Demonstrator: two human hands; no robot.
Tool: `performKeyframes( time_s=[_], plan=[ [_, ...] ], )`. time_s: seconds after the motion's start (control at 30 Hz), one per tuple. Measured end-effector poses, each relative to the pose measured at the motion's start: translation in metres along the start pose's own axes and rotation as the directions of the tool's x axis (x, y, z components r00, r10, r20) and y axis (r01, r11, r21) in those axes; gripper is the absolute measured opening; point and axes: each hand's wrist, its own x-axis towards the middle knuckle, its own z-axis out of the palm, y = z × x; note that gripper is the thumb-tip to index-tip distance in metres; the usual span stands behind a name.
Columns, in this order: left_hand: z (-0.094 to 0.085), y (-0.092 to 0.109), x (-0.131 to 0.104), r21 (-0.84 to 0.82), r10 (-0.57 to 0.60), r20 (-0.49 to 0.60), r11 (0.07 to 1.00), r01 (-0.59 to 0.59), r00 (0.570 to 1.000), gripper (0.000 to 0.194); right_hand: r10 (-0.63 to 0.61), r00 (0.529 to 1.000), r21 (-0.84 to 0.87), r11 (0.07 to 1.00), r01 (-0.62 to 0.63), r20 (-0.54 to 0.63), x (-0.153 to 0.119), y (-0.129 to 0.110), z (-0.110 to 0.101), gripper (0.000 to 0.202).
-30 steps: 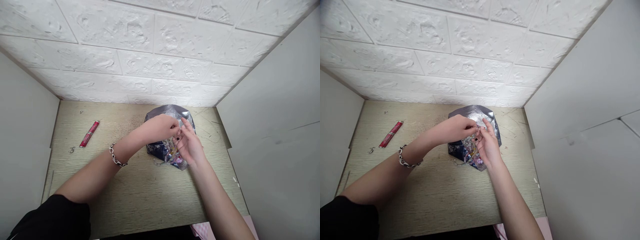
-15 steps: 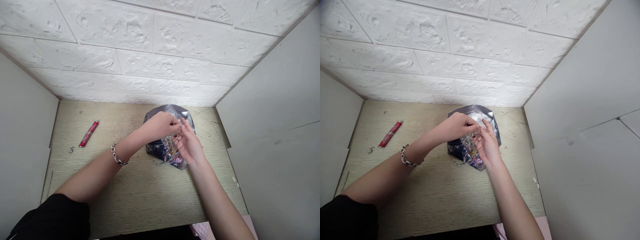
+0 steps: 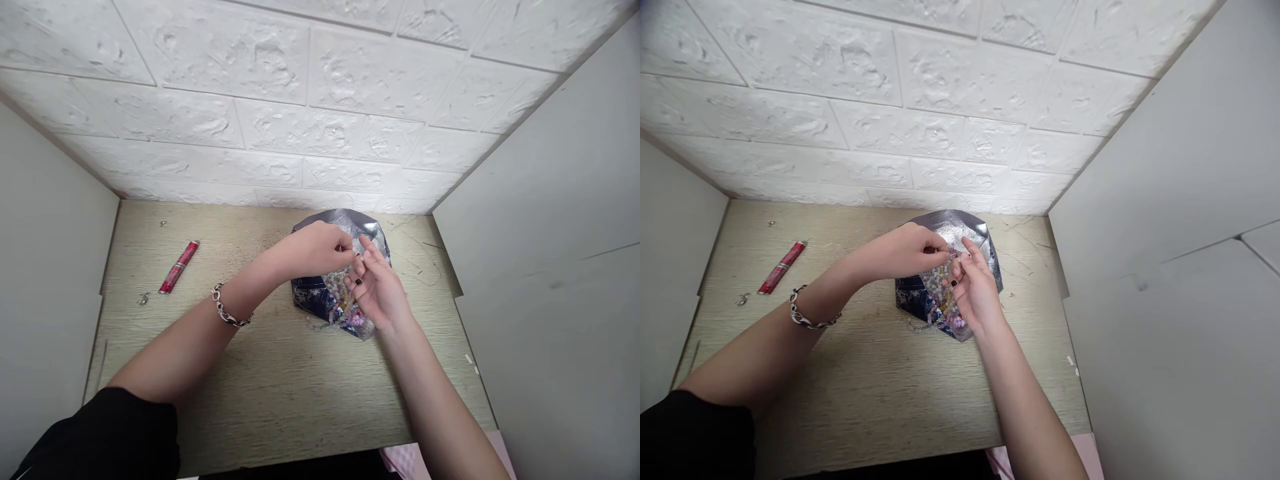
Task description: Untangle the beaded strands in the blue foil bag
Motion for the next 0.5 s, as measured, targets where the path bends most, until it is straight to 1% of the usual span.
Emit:
performKeyframes(
  time_s=[0.13, 0.3, 0.5],
  plan=[
    [0.0013, -0.0004, -0.0001, -0.034, 0.002, 0.048, 0.999, 0.0, 0.999, 0.027, 0.001, 0.999, -0.006, 1.0, -0.001, 0.032, -0.0011, -0.0001, -0.0011, 0.031],
    [0.0009, 0.0019, -0.0002, -0.105, 0.028, 0.126, 0.994, -0.015, 0.992, 0.027, 0.002, 1.0, -0.018, 1.0, -0.002, 0.029, -0.0014, -0.0002, -0.0008, 0.032],
    [0.0002, 0.0033, -0.0005, -0.148, 0.046, 0.148, 0.989, -0.023, 0.988, 0.028, 0.019, 0.999, -0.036, 0.999, -0.017, 0.029, -0.0015, -0.0004, 0.0002, 0.035]
  ],
)
